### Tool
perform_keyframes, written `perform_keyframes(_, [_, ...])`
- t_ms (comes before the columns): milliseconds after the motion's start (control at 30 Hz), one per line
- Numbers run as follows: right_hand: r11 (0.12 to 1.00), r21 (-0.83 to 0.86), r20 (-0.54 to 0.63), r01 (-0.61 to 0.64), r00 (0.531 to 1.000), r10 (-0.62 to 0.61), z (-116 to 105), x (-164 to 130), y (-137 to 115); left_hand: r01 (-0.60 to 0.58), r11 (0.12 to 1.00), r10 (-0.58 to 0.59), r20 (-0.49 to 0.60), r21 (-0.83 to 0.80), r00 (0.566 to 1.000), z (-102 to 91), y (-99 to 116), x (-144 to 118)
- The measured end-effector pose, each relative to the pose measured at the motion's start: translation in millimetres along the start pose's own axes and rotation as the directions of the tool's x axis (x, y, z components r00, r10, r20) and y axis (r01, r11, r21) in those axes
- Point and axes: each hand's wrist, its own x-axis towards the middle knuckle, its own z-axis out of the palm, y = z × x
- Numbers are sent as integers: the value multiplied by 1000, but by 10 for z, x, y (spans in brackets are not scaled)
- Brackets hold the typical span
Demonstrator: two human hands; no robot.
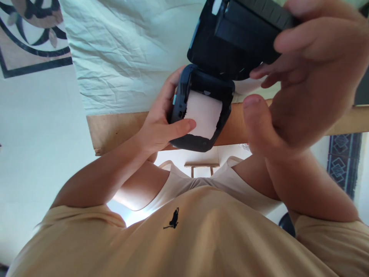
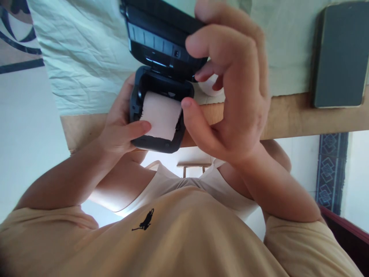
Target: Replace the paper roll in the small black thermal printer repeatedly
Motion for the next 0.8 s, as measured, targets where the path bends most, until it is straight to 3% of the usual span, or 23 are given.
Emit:
perform_keyframes(67, [992,-56,-112,113,987,-118,39,22,60,-22,1000,22,33,-4,999,-28,-39,14])
perform_keyframes(200, [984,-47,-119,173,977,-177,64,62,95,-45,999,44,103,9,994,-93,-126,58])
perform_keyframes(300, [970,-16,-139,241,961,-241,47,55,84,-70,997,67,87,38,994,-119,-173,88])
perform_keyframes(467, [936,-147,-2,321,946,-324,45,10,38,-121,992,119,54,27,991,-115,-200,109])
perform_keyframes(667, [927,-119,140,355,930,-339,81,-6,-10,-98,995,99,40,-20,994,-117,-155,57])
perform_keyframes(800, [945,-92,119,315,945,-303,90,-16,-6,-82,994,86,52,-71,995,-74,-26,-16])
